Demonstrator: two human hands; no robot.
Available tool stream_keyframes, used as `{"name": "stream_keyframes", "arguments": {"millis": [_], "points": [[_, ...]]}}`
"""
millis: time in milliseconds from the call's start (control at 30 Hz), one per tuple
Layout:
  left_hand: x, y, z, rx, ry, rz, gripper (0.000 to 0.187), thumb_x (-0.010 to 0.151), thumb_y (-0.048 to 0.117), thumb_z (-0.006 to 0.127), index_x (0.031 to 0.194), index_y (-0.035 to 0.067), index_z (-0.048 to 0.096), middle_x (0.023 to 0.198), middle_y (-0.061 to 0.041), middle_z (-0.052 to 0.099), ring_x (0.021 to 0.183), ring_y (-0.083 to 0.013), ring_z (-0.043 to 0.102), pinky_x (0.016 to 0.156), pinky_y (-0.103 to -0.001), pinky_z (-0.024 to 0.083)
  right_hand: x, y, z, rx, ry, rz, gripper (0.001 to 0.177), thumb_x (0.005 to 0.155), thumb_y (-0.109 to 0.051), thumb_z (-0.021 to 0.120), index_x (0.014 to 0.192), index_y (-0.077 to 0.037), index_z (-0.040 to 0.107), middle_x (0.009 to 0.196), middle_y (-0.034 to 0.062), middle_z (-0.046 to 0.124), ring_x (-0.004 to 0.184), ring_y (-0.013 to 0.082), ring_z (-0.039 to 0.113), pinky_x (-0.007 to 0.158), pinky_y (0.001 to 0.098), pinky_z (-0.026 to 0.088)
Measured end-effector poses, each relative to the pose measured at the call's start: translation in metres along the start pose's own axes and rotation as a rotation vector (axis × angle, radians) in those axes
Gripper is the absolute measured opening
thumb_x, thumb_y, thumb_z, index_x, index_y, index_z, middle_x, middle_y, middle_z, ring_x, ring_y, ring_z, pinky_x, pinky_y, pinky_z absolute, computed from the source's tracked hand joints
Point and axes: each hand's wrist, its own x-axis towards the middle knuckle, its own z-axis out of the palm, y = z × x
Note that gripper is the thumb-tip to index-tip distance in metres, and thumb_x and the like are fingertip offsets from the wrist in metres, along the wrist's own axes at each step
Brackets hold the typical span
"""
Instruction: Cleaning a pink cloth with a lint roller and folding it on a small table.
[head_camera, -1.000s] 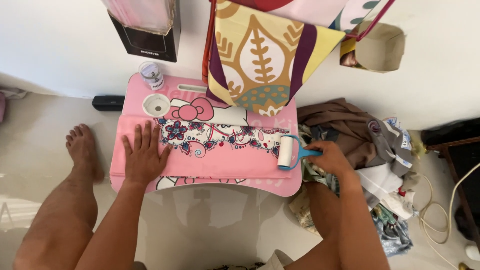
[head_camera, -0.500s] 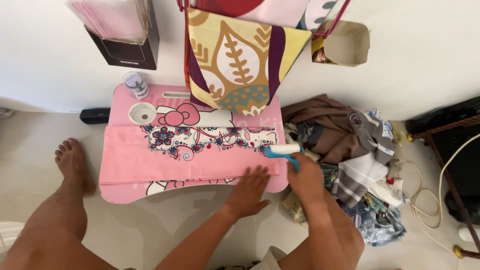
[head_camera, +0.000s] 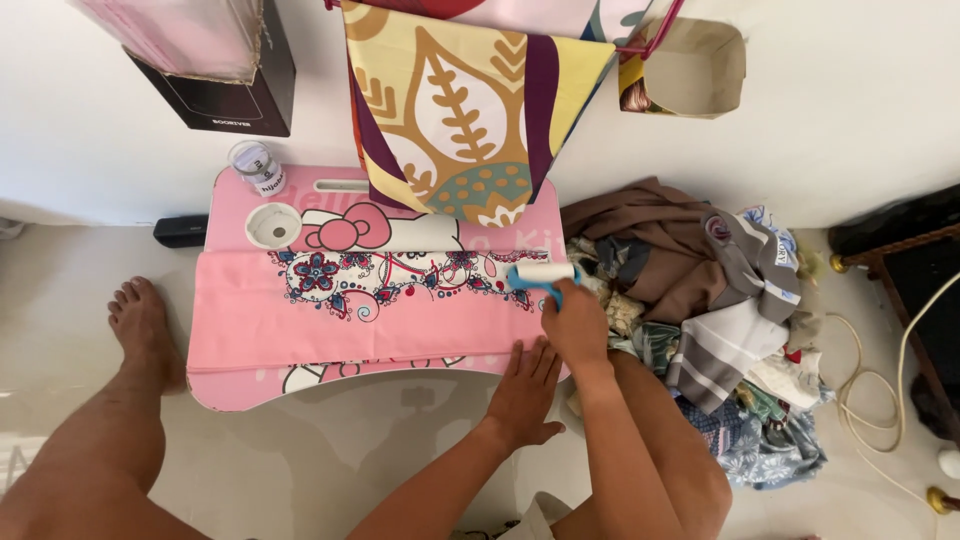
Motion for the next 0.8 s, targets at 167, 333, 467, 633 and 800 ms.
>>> {"name": "stream_keyframes", "arguments": {"millis": [167, 333, 467, 633, 800], "points": [[0.0, 0.002, 0.003, 0.013, 0.006, -0.016, 0.126, 0.061, 0.063, 0.08, 0.152, -0.008, 0.031, 0.165, -0.028, 0.023, 0.155, -0.0414, 0.015, 0.125, -0.059, 0.009, 0.006, 0.005, -0.011, 0.046, 0.058, -0.078, 0.028, 0.085, -0.016, 0.068, 0.109, -0.003, 0.073, 0.095, 0.0177, 0.075, 0.081, 0.038, 0.069, 0.071, 0.045, 0.055], [0.001, -0.002, -0.001, -0.08, 0.025, -0.012, 0.124, 0.059, 0.054, 0.084, 0.152, -0.008, 0.031, 0.16, -0.024, 0.031, 0.155, -0.0407, 0.017, 0.125, -0.06, 0.01, -0.044, -0.019, -0.044, 0.034, -0.061, 0.029, 0.03, 0.083, -0.015, 0.067, 0.111, -0.005, 0.071, 0.101, 0.0166, 0.076, 0.08, 0.0378, 0.071, 0.069, 0.0456, 0.056], [-0.003, -0.002, 0.003, -0.081, -0.047, 0.006, 0.123, 0.062, 0.055, 0.082, 0.153, -0.009, 0.03, 0.162, -0.031, 0.026, 0.154, -0.0448, 0.015, 0.125, -0.062, 0.006, -0.055, -0.01, -0.031, -0.054, -0.164, 0.07, 0.032, 0.084, -0.021, 0.066, 0.114, -0.01, 0.07, 0.105, 0.011, 0.074, 0.09, 0.0343, 0.07, 0.076, 0.0443, 0.056], [-0.002, -0.002, -0.002, -0.041, 0.018, -0.002, 0.127, 0.058, 0.056, 0.083, 0.153, -0.009, 0.03, 0.161, -0.027, 0.028, 0.153, -0.0434, 0.018, 0.125, -0.061, 0.01, -0.018, -0.015, -0.013, -0.018, -0.105, 0.053, 0.032, 0.085, -0.017, 0.065, 0.115, -0.01, 0.069, 0.104, 0.0126, 0.073, 0.091, 0.0354, 0.07, 0.076, 0.0459, 0.056], [-0.001, -0.001, -0.002, -0.003, 0.011, -0.01, 0.129, 0.057, 0.059, 0.084, 0.152, -0.01, 0.031, 0.161, -0.026, 0.03, 0.155, -0.0403, 0.018, 0.125, -0.059, 0.011, 0.017, -0.017, 0.002, 0.05, -0.025, -0.025, 0.03, 0.086, -0.016, 0.066, 0.116, -0.009, 0.07, 0.104, 0.0126, 0.075, 0.086, 0.0352, 0.071, 0.073, 0.0446, 0.056]]}}
